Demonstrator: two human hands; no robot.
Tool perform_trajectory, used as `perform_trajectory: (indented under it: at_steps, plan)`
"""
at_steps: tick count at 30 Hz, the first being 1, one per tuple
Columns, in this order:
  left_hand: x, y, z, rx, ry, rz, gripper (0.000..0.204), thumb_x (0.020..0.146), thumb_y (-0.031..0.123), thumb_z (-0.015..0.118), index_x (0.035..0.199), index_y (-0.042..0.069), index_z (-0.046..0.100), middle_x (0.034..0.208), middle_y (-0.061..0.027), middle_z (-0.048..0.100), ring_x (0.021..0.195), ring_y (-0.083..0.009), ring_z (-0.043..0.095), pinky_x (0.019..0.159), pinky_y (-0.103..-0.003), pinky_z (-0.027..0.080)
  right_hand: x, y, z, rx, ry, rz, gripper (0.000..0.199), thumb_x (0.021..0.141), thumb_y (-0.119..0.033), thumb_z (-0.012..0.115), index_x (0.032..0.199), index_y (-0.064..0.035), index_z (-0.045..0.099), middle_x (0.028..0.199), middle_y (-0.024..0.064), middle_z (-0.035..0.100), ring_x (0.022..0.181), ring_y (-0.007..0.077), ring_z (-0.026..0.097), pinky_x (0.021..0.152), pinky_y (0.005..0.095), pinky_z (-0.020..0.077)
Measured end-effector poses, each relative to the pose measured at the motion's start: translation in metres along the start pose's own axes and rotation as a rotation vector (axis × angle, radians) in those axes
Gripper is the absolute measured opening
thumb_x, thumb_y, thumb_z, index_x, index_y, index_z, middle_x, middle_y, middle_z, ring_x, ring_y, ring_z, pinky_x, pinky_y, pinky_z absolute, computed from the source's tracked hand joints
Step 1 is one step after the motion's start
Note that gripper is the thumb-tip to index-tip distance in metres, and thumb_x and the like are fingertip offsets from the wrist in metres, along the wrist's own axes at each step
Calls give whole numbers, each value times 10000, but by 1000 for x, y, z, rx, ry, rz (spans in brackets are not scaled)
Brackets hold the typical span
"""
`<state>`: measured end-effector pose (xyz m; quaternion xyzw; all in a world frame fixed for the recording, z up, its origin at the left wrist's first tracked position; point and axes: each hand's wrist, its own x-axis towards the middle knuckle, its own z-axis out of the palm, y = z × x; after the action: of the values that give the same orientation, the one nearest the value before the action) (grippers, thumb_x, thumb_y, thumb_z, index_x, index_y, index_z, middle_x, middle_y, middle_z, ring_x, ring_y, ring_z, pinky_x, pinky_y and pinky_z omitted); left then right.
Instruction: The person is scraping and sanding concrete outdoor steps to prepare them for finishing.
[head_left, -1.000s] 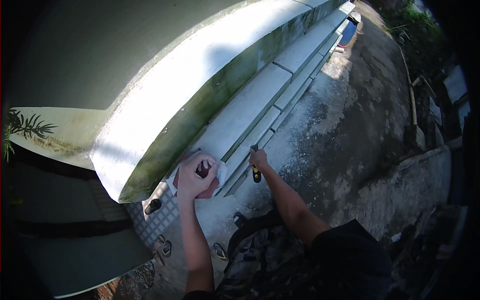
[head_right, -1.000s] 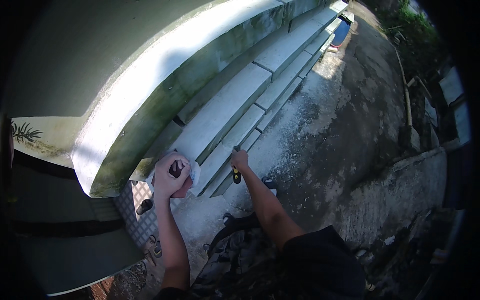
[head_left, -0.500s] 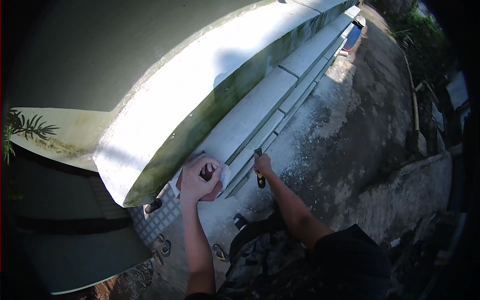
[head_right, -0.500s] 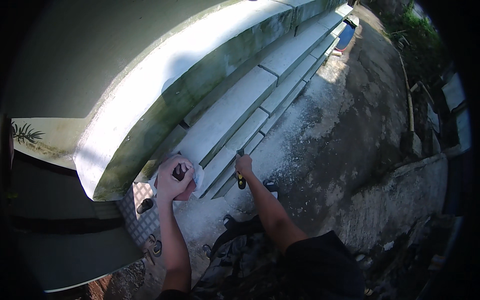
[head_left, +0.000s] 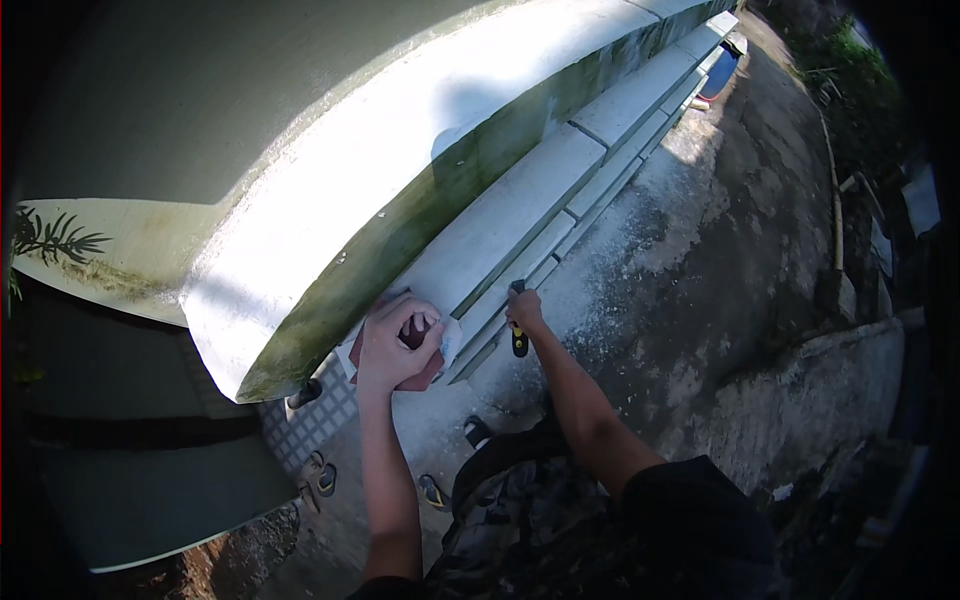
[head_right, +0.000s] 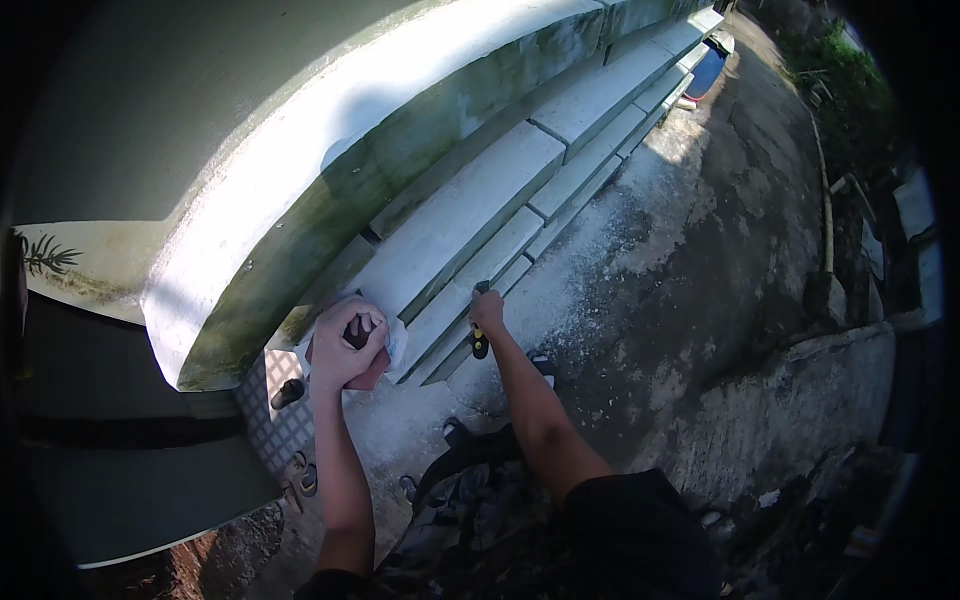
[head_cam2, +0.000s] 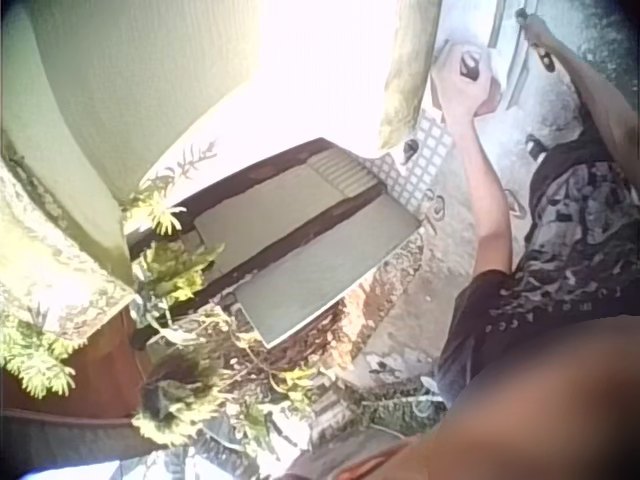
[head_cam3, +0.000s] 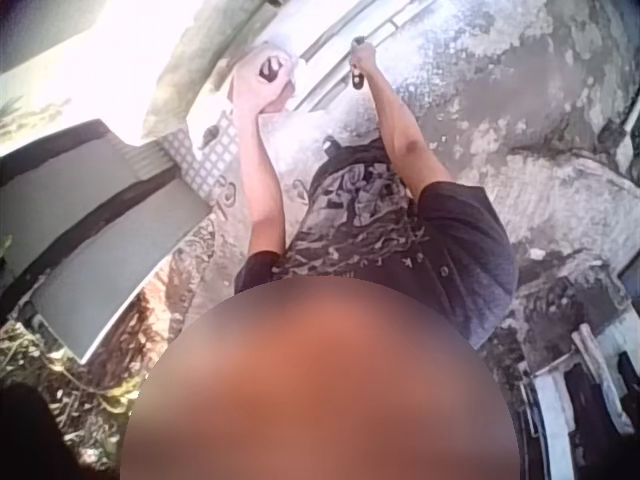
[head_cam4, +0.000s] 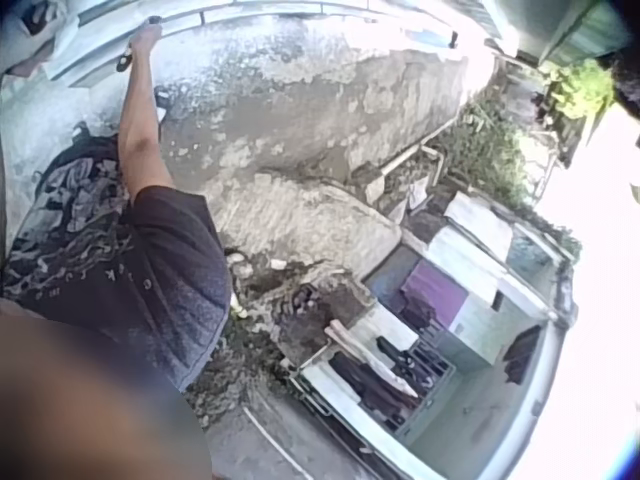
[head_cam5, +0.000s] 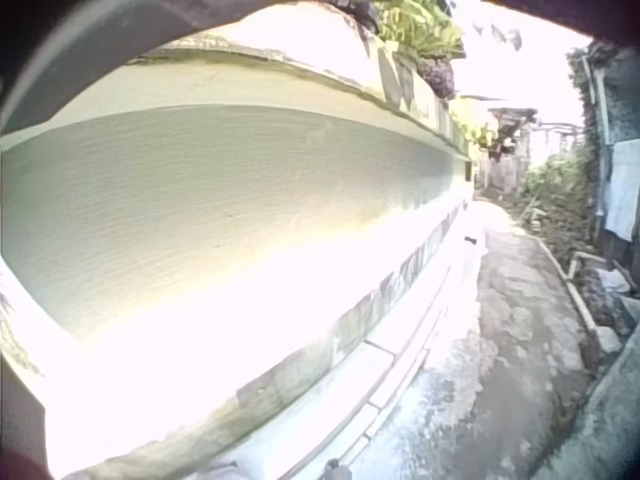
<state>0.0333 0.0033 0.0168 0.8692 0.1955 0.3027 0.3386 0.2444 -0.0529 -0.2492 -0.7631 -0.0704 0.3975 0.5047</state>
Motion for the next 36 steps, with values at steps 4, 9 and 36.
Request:
perform_trajectory:
  at_steps: [4,9,36]
  plan:
    - [-4,-1,-6,15,-14,-24,116,683,86,648,744,52,555,684,-52,555,599,-176,537,577,-266,419,-4,2,4,-9,-22,49,378,848,-242,570,616,55,540,498,137,546,392,254,558,365,358,440]
    - [2,3,-1,31,-4,13,114,679,81,648,741,52,557,681,-51,553,596,-176,536,578,-270,421,3,23,-2,-165,59,-49,377,850,-247,574,619,49,535,501,134,546,381,243,549,361,353,438]
    - [1,1,-2,16,13,8,114,680,75,650,750,51,562,678,-54,553,599,-176,541,572,-265,419,1,-6,1,53,-20,110,389,862,-252,571,622,46,501,510,122,516,369,222,506,337,339,401]
